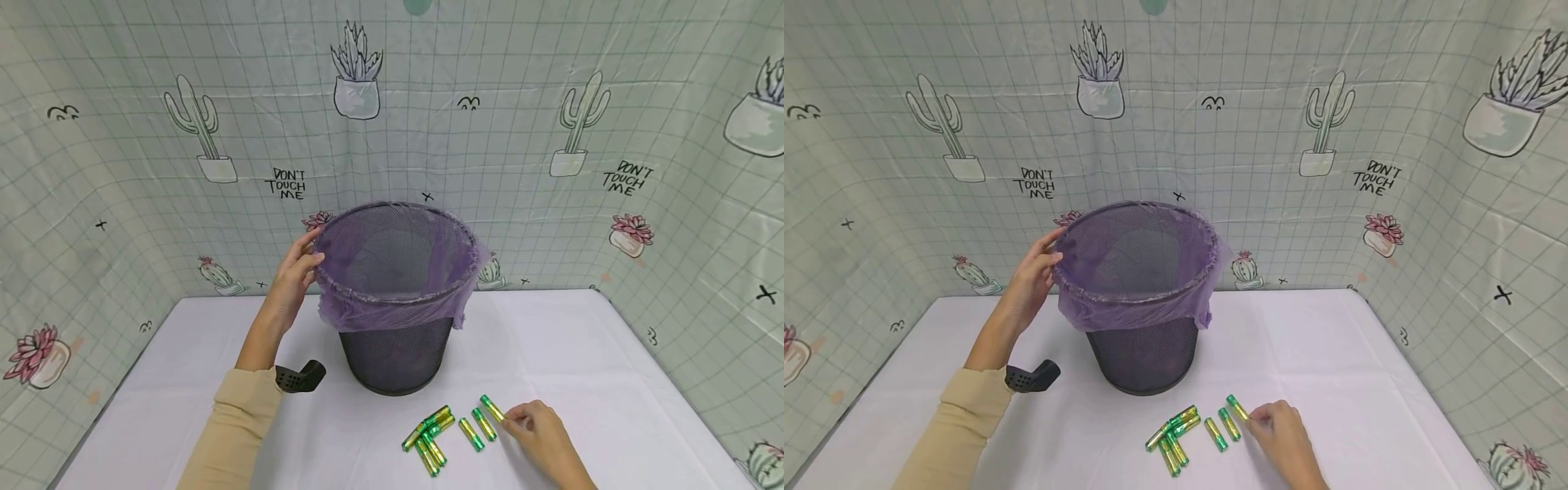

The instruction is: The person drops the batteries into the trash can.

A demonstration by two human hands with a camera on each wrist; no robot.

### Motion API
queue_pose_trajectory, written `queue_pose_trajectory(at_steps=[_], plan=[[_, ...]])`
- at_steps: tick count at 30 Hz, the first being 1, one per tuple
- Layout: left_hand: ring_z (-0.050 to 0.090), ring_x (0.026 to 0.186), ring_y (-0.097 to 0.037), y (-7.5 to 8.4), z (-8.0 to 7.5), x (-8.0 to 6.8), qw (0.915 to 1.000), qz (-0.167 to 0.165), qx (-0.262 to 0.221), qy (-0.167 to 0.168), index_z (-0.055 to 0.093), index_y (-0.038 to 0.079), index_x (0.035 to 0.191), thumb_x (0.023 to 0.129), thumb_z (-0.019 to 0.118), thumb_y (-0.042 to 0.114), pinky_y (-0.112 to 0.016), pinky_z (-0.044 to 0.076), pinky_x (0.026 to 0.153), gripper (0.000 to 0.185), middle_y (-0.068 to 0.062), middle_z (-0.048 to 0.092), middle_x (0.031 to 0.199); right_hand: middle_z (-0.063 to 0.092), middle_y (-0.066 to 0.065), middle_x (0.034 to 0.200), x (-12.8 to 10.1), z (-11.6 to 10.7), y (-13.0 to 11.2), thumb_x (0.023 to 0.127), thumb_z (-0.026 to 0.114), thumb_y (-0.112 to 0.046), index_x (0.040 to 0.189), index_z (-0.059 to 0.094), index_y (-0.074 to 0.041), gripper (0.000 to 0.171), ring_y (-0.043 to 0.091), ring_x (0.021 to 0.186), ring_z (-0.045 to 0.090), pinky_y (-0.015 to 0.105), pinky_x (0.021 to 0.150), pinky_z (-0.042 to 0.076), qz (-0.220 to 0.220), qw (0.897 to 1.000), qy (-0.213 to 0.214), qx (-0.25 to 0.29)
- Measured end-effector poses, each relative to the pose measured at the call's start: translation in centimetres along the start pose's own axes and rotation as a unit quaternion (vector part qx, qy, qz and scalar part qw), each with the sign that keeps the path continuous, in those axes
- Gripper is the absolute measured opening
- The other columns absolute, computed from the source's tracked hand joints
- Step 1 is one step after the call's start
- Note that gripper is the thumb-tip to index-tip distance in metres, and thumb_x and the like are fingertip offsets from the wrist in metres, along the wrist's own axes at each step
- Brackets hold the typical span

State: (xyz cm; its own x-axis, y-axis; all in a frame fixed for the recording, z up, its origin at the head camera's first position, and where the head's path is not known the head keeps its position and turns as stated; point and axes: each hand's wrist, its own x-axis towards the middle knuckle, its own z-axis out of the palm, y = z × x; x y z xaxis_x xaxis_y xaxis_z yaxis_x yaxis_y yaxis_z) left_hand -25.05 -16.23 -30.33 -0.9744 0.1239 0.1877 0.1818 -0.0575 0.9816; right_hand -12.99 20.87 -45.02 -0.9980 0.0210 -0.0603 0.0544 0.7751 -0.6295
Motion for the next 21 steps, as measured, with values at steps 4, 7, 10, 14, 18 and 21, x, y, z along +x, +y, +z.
queue_pose_trajectory(at_steps=[4, 7, 10, 14, 18, 21], plan=[[0.021, 0.135, -0.026, 0.0, 0.0, -0.1, 1.0000, 0.002, 0.001, -0.001, 0.026, 0.016, 0.147, 0.091, 0.042, 0.019, -0.047, 0.018, 0.110, 0.058, -0.014, 0.021, 0.146, 0.060, 0.003, 0.091, 0.0, -0.6, -0.5, 0.083, 0.066, -0.020, 0.092, 0.068, -0.003, 0.019, 0.014, 0.082, 0.050, 0.022, 0.067, 0.039, -0.009, 1.000, 0.008, -0.001], [0.022, 0.134, -0.026, -0.1, 0.0, 0.0, 1.0000, 0.003, 0.000, 0.000, 0.027, 0.016, 0.147, 0.091, 0.042, 0.019, -0.046, 0.018, 0.110, 0.058, -0.014, 0.022, 0.144, 0.061, 0.003, 0.091, -0.1, -1.0, -0.9, 0.083, 0.066, -0.021, 0.094, 0.068, -0.003, 0.021, 0.014, 0.081, 0.049, 0.021, 0.065, 0.038, -0.014, 1.000, 0.015, 0.003], [0.022, 0.134, -0.025, -0.1, 0.0, 0.0, 1.0000, 0.003, -0.001, 0.002, 0.028, 0.017, 0.146, 0.090, 0.043, 0.019, -0.046, 0.018, 0.110, 0.058, -0.013, 0.023, 0.144, 0.061, 0.002, 0.089, -0.1, -1.3, -1.4, 0.083, 0.067, -0.019, 0.095, 0.067, -0.003, 0.020, 0.014, 0.081, 0.049, 0.021, 0.063, 0.038, -0.016, 1.000, 0.021, 0.006], [0.023, 0.134, -0.025, -0.1, 0.1, 0.0, 1.0000, 0.003, -0.003, 0.003, 0.028, 0.017, 0.146, 0.090, 0.043, 0.019, -0.046, 0.019, 0.110, 0.058, -0.013, 0.023, 0.144, 0.062, 0.001, 0.089, -0.2, -2.0, -2.1, 0.084, 0.067, -0.021, 0.096, 0.068, -0.005, 0.020, 0.013, 0.080, 0.048, 0.022, 0.062, 0.038, -0.014, 1.000, 0.027, 0.005], [0.023, 0.134, -0.025, -0.1, 0.1, -0.1, 1.0000, 0.003, -0.003, 0.005, 0.027, 0.017, 0.146, 0.090, 0.042, 0.019, -0.045, 0.018, 0.110, 0.058, -0.012, 0.023, 0.144, 0.061, 0.000, 0.087, -0.3, -2.7, -3.1, 0.084, 0.066, -0.023, 0.096, 0.068, -0.008, 0.019, 0.010, 0.076, 0.047, 0.022, 0.061, 0.038, -0.017, 0.999, 0.040, 0.007], [0.023, 0.134, -0.025, -0.1, 0.1, -0.1, 1.0000, 0.004, -0.003, 0.005, 0.027, 0.017, 0.147, 0.091, 0.042, 0.019, -0.046, 0.018, 0.110, 0.058, -0.013, 0.023, 0.143, 0.060, -0.002, 0.084, -0.5, -3.4, -3.9, 0.083, 0.067, -0.021, 0.093, 0.068, -0.010, 0.015, 0.007, 0.074, 0.046, 0.022, 0.062, 0.039, -0.040, 0.997, 0.067, 0.007]])
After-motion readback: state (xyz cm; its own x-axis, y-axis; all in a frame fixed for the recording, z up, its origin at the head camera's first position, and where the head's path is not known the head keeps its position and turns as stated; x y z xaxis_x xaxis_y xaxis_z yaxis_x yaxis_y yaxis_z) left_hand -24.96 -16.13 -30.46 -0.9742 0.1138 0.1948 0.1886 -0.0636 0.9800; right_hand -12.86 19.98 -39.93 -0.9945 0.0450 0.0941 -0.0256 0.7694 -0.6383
